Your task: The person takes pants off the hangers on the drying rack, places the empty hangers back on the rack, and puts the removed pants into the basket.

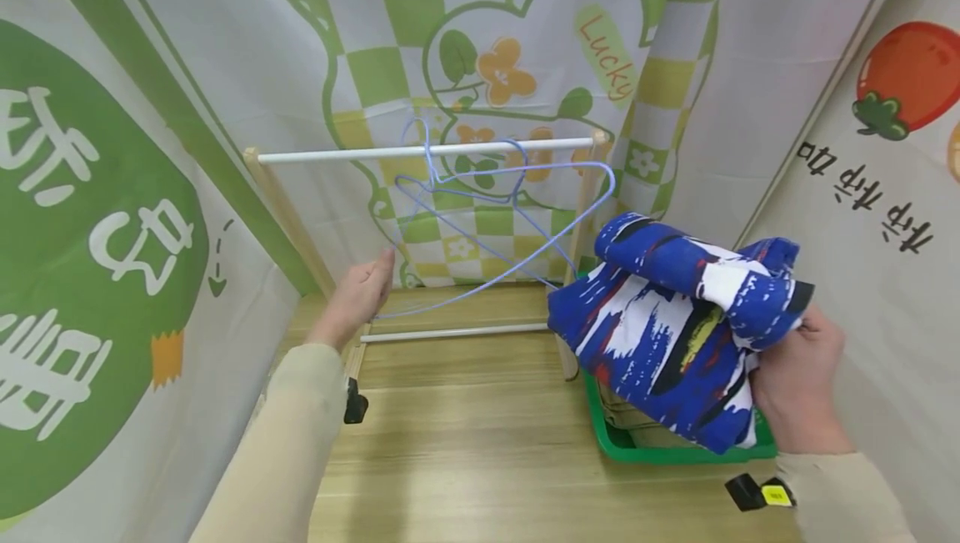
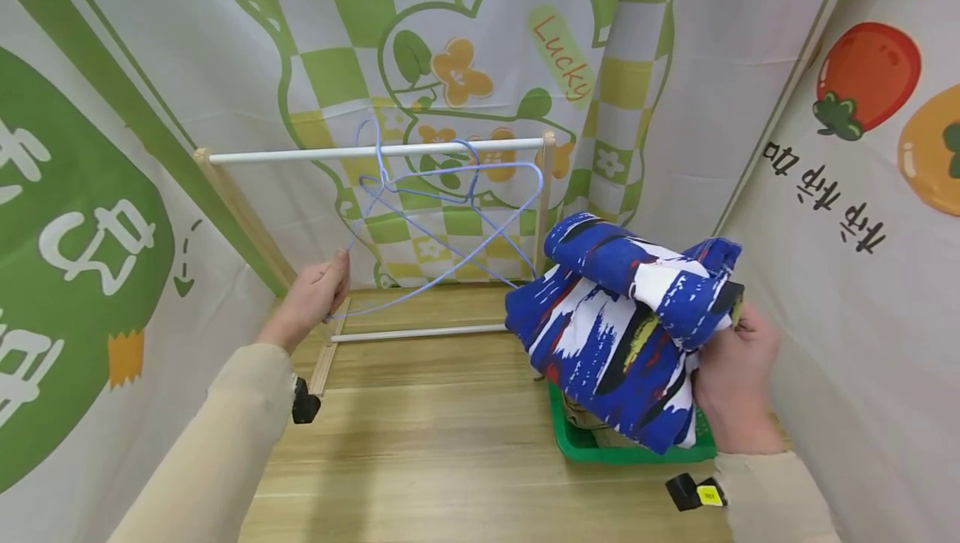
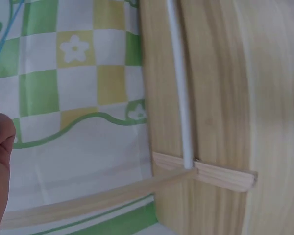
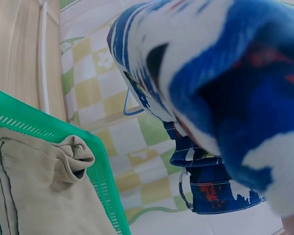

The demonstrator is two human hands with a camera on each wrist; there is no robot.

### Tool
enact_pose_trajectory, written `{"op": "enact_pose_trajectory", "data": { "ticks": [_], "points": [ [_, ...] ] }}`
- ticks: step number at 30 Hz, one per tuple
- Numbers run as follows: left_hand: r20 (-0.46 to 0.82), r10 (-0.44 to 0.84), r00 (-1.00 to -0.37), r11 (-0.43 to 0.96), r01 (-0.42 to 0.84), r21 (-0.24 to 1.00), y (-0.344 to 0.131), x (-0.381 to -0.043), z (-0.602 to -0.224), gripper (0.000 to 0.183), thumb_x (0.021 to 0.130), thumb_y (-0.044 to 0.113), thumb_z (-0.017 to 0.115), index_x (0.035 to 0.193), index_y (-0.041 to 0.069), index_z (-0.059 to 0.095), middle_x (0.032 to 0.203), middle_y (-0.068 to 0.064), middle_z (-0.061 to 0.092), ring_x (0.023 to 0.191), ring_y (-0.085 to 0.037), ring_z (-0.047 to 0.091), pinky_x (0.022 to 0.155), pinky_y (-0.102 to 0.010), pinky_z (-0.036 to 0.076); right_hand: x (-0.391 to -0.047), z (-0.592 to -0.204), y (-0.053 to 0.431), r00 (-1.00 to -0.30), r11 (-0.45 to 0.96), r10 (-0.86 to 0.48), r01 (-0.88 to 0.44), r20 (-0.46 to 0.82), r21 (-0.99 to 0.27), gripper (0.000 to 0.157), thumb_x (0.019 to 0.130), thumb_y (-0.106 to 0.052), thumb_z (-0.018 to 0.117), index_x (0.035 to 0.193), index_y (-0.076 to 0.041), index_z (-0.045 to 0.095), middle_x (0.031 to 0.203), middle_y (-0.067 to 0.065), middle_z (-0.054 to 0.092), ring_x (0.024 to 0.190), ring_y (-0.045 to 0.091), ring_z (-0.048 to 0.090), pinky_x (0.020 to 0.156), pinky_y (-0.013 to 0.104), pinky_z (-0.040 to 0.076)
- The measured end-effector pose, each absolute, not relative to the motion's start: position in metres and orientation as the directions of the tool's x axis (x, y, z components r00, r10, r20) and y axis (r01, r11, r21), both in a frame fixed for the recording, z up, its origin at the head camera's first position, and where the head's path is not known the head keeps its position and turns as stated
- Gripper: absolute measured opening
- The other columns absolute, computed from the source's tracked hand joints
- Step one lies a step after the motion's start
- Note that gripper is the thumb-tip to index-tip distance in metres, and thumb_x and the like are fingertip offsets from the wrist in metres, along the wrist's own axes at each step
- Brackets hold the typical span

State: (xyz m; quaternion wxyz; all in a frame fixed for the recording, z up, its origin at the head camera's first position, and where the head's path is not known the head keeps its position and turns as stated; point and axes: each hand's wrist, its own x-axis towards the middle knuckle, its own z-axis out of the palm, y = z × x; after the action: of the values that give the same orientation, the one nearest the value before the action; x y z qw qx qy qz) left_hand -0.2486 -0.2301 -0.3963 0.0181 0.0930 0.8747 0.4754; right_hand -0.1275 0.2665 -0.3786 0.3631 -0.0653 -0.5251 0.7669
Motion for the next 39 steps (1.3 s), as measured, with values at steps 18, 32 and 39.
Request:
{"op": "enact_pose_trajectory", "data": {
  "ticks": [18,32,39],
  "points": [
    [0.003,-0.031,-1.0,0.471,-0.012,0.882,-0.242,-0.212,-0.452,0.085,0.106,0.057,0.038,0.163,0.012,-0.006,0.161,-0.019,-0.011,0.15,-0.047,0.013,0.117,-0.065,0.031,-0.115,-0.387,0.25,-0.53,0.649,0.178,-0.57,0.829,-0.504,0.029,0.077,0.021,0.066,0.102,0.01,0.075,0.108,-0.032,0.064,0.089,-0.021,0.058,0.08,0.001,0.044],
    [-0.169,0.33,-0.929,0.318,-0.059,0.946,-0.16,-0.146,-0.465,0.064,0.108,0.053,0.041,0.141,0.001,0.054,0.132,-0.02,0.065,0.116,-0.039,0.065,0.091,-0.047,0.059,-0.117,-0.392,0.241,-0.409,0.701,-0.085,-0.673,0.909,-0.237,0.054,0.105,-0.041,0.053,0.094,0.009,0.071,0.085,0.029,0.071,0.103,-0.02,0.056,0.092,0.0,0.041],
    [-0.275,0.72,-0.637,-0.104,-0.491,0.865,-0.104,-0.136,-0.461,0.089,0.101,0.074,0.027,0.163,0.012,0.017,0.154,-0.027,0.044,0.131,-0.052,0.052,0.097,-0.068,0.05,-0.121,-0.394,0.229,-0.243,0.676,-0.267,-0.737,0.933,0.002,0.044,0.108,-0.029,0.049,0.083,0.003,0.065,0.075,0.013,0.068,0.057,0.019,0.058,0.052,0.029,0.051]
  ]
}}
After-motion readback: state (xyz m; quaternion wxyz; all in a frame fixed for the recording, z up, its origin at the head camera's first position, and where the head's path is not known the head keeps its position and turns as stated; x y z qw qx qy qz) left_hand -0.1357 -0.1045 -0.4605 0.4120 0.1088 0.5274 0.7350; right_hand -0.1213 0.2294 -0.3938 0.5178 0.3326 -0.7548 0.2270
